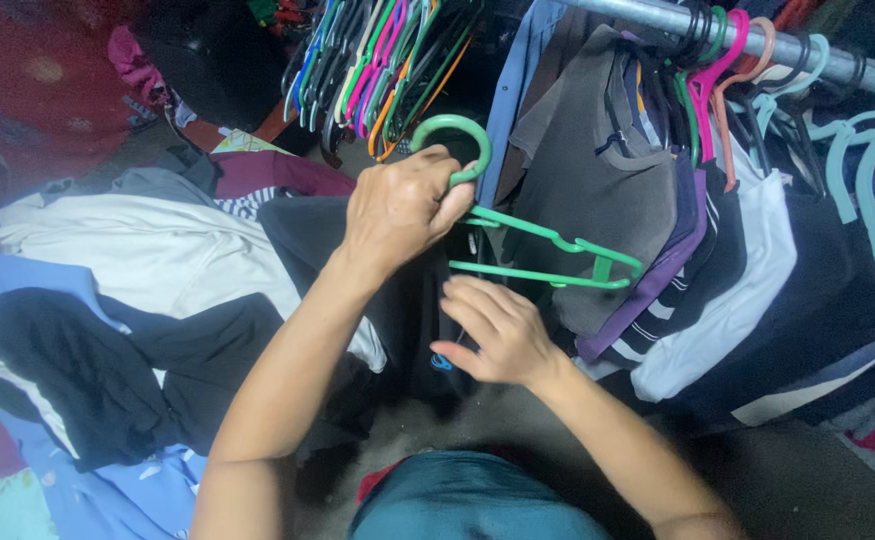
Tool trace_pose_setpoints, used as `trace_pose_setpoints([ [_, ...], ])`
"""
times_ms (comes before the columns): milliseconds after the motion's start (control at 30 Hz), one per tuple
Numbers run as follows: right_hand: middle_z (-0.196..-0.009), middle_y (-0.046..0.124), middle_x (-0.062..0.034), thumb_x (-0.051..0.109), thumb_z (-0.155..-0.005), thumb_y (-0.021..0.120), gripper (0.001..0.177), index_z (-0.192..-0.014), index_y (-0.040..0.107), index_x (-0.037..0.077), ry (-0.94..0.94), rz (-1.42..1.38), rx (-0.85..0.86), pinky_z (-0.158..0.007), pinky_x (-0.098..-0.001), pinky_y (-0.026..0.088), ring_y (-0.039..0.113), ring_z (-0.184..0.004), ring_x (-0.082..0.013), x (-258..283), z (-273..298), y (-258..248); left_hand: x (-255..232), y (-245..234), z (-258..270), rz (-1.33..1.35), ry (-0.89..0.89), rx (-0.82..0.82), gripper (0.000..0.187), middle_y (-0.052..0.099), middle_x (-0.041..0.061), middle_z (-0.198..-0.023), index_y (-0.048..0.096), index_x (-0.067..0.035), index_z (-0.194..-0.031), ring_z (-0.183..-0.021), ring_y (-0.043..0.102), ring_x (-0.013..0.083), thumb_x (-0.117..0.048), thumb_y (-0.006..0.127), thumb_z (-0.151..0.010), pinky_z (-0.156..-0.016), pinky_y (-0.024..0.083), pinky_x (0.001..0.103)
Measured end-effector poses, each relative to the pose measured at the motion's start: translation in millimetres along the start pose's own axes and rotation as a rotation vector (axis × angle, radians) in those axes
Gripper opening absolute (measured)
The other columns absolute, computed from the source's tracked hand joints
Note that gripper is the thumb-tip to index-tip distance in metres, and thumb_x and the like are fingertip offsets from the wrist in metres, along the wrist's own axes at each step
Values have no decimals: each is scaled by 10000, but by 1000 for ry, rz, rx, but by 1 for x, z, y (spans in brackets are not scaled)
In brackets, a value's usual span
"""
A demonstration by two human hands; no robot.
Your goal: The person folds several garments and places them on hangers, then hangs them on a metal clothing rack. Items handled include a gray t-shirt, a black t-shirt, a black-and-white shirt, and a light blue patterned shirt. The person adjusts the shirts on the hangers and secures the blue shirt with a small tie.
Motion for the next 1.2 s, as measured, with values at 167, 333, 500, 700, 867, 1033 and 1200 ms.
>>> trace_pose_setpoints([
  [167,-1065,708,-168,610,-815,735,766,-1268,633,1,314,168,471,-939,-496,421,654,-973,-335,-59,17,54,11,-28,9,-32,11,-52,169,698,102,-897,686,-56,-886,-737,680,335,-211,719,-946,-617,527,431],
  [333,-1010,721,-93,612,-857,635,643,-1200,677,70,153,354,398,-986,-543,376,668,-1005,-270,-78,33,36,37,-58,23,1,-3,-119,91,716,82,-963,714,-73,-959,-805,713,297,-160,696,-974,-685,557,399],
  [500,-892,691,-37,363,-918,684,269,-990,736,109,83,238,380,-854,-464,427,636,-866,-225,-82,19,-5,55,-60,38,-137,-66,-54,127,718,70,-919,709,-56,-879,-725,692,297,-162,723,-947,-629,527,403],
  [700,-777,602,-27,173,-842,811,153,-854,703,65,24,204,226,-714,-346,458,570,-766,-211,-61,-15,-56,52,-39,50,-244,-11,-7,182,739,32,-922,730,-80,-865,-640,688,259,-249,751,-929,-568,538,392],
  [867,-784,586,-32,196,-869,884,239,-798,694,70,-46,183,193,-711,-379,459,549,-767,-214,-42,-31,-40,17,6,45,-232,-35,91,230,723,43,-821,730,-107,-824,-590,680,279,-318,765,-908,-500,518,409],
  [1033,-1104,574,-77,142,-824,850,327,-1104,682,111,-89,71,-143,-905,-416,470,549,-1061,-253,-28,-35,-61,6,-6,40,-90,-87,-51,188,702,47,-851,698,-80,-854,-664,690,284,-245,739,-934,-545,517,396],
  [1200,-1171,633,-183,104,-913,715,349,-1241,623,30,281,163,-130,-947,-431,485,597,-1098,-352,-49,-46,-84,3,-18,38,-71,-68,-165,164,700,41,-878,690,-74,-863,-681,686,276,-208,741,-942,-566,516,392],
])
Point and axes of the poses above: each hand's wrist, its own z-axis away from the middle knuckle, its own y-axis out of the palm, x = y × z, the point moved 7 cm from there along -z, towards the middle knuckle
